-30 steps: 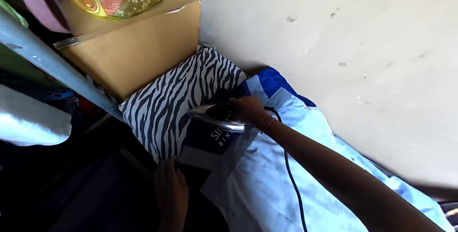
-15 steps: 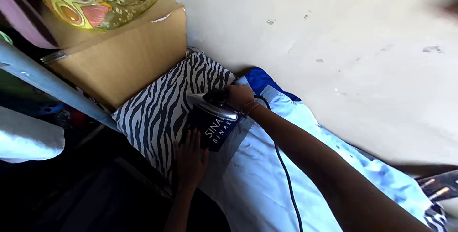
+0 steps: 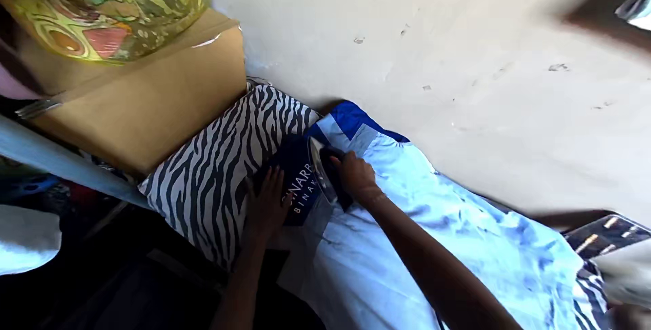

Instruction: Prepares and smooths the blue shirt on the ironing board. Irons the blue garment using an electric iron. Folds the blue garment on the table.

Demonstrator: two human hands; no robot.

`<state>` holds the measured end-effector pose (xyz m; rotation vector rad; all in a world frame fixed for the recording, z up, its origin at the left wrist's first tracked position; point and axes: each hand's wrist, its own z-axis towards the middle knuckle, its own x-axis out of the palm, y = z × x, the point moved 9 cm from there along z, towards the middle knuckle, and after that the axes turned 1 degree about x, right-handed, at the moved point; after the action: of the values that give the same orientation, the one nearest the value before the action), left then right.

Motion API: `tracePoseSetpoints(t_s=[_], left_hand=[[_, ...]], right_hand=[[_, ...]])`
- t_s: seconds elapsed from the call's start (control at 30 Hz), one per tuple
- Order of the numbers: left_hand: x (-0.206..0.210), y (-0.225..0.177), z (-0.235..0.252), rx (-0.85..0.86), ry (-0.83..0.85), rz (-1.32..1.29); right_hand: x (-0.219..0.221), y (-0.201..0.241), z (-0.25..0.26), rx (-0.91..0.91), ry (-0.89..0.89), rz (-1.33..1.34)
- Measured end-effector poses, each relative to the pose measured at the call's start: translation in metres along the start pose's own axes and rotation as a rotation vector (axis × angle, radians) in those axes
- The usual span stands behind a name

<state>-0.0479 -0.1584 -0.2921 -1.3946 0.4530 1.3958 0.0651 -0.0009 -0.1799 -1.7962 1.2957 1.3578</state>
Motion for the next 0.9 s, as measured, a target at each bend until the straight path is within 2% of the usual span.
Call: tracePoseSetpoints(t_s=[0.07,0.17,0.23,0.33,0.4,0.47,0.6,0.67,0.73,0.83,0.9], left_hand=[[0.002,0.003,-0.003,-0.002,0.003,0.006],[0.002,0.003,0.0,0.012,-0.017,0.015],[0.004,0.001,0.0,0.028,-0.035,0.036],[0.004,0.006,-0.001,0.048,-0.066,0.05],[0.005,0.006,0.0,0.07,-0.087,0.05],[0.005,0.006,-0.001,0.073,-0.056,0.045],[0.0,0.007,0.001,0.075,-0.03,0.055],[-0.018,-0.012,0.015,0.002,0.026,0.055],[-0.029,-0.056,0.037,-0.002,0.052,0.02],[0.001,-0.134,0.068,0.346,0.092,-0.12],[0.037,-0.146,0.089,0.523,0.176,-0.132]], right_hand=[[-0.008,0.019,0.034,-0.029,-0.06,0.082],[-0.017,0.029,0.051,-0.026,-0.046,0.091],[-0.011,0.02,0.043,-0.076,-0.056,0.138],[0.011,-0.011,-0.005,-0.057,0.083,0.083],[0.028,-0.07,-0.053,0.058,0.151,0.018],[0.038,-0.158,-0.097,0.217,0.115,-0.004],[0.049,-0.357,-0.189,0.567,-0.158,0.08],[0.053,-0.408,-0.218,0.636,-0.235,0.2],[0.051,-0.387,-0.221,0.569,-0.19,0.269],[0.05,-0.276,-0.176,0.333,-0.024,0.216],[0.043,-0.204,-0.134,0.18,0.046,0.124]])
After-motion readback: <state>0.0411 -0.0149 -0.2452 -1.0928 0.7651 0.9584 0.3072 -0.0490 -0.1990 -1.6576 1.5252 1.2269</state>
